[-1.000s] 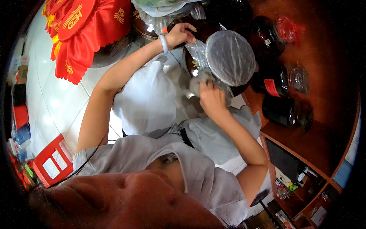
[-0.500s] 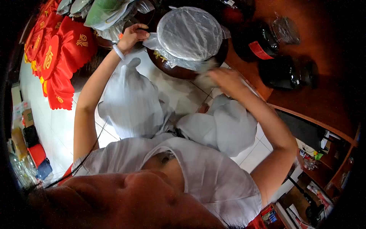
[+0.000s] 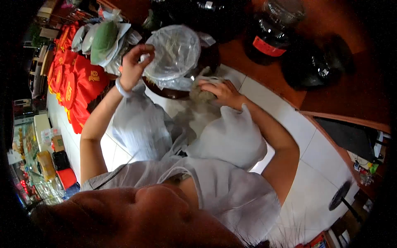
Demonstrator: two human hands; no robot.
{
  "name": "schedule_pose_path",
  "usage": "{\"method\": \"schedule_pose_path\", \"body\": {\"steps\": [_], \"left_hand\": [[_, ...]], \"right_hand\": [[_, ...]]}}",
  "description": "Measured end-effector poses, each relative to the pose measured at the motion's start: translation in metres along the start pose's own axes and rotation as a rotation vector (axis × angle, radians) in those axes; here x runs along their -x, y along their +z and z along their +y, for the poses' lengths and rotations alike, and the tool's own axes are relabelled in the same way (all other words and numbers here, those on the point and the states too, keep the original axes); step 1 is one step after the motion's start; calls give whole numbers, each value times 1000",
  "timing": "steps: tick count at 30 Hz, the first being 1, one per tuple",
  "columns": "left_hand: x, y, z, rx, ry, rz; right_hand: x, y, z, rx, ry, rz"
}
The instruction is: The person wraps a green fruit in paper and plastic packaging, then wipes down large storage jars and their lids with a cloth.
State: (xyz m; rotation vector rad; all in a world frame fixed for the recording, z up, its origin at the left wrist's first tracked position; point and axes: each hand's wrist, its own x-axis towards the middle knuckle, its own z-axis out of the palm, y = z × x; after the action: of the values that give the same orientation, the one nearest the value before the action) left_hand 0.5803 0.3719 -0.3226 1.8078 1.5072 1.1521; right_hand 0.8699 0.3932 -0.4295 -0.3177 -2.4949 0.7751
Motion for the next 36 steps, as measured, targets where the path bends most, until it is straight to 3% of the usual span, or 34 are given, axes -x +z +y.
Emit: {"method": "schedule_pose_path", "body": {"steps": [2,3,5,6,8,10,13,14,16,17,18,20,21,24,25,26,27,29,31,33,34,36], "left_hand": [[0,10,22,-81,70,-11],[-1,13,21,-75,59,-32],[-9,23,23,-60,21,-29],[-11,28,22,-34,-30,-38],[-19,40,11,37,-45,-65],[-21,53,14,78,-120,-84],[-21,62,29,95,-72,-79],[-18,62,33,87,-70,-95],[-13,64,33,117,-109,-79],[-9,64,31,133,-138,-80],[-6,64,29,148,-168,-80],[2,65,25,234,-186,-38],[4,65,28,245,-192,-44],[7,56,38,216,-198,-14],[8,52,39,201,-178,2],[8,47,45,189,-211,14],[8,43,50,204,-227,31],[13,29,48,191,-236,35],[16,21,42,198,-284,87],[18,16,42,227,-334,120],[18,16,44,255,-363,133],[17,18,38,334,-319,146]], "right_hand": [[31,-3,21,44,122,320],[36,-9,30,44,113,326],[32,-30,58,23,686,499],[16,-41,59,-23,567,640],[-26,-43,44,-196,607,795],[-31,11,66,-15,544,737],[-9,35,80,-577,566,959],[12,53,99,-568,576,965],[44,63,124,-363,1106,470],[49,57,122,-464,1021,717],[38,39,122,-454,1012,724],[14,13,125,-470,724,973],[-3,2,126,-513,768,1027],[-31,11,137,-422,739,817],[-18,45,165,-737,962,678],[14,96,215,-553,925,534],[23,104,220,-373,871,391],[52,81,197,-535,1061,10],[67,135,257,-349,857,490],[21,76,255,-548,984,543],[-13,34,224,-506,934,615],[-78,-26,187,-652,639,426]]}}
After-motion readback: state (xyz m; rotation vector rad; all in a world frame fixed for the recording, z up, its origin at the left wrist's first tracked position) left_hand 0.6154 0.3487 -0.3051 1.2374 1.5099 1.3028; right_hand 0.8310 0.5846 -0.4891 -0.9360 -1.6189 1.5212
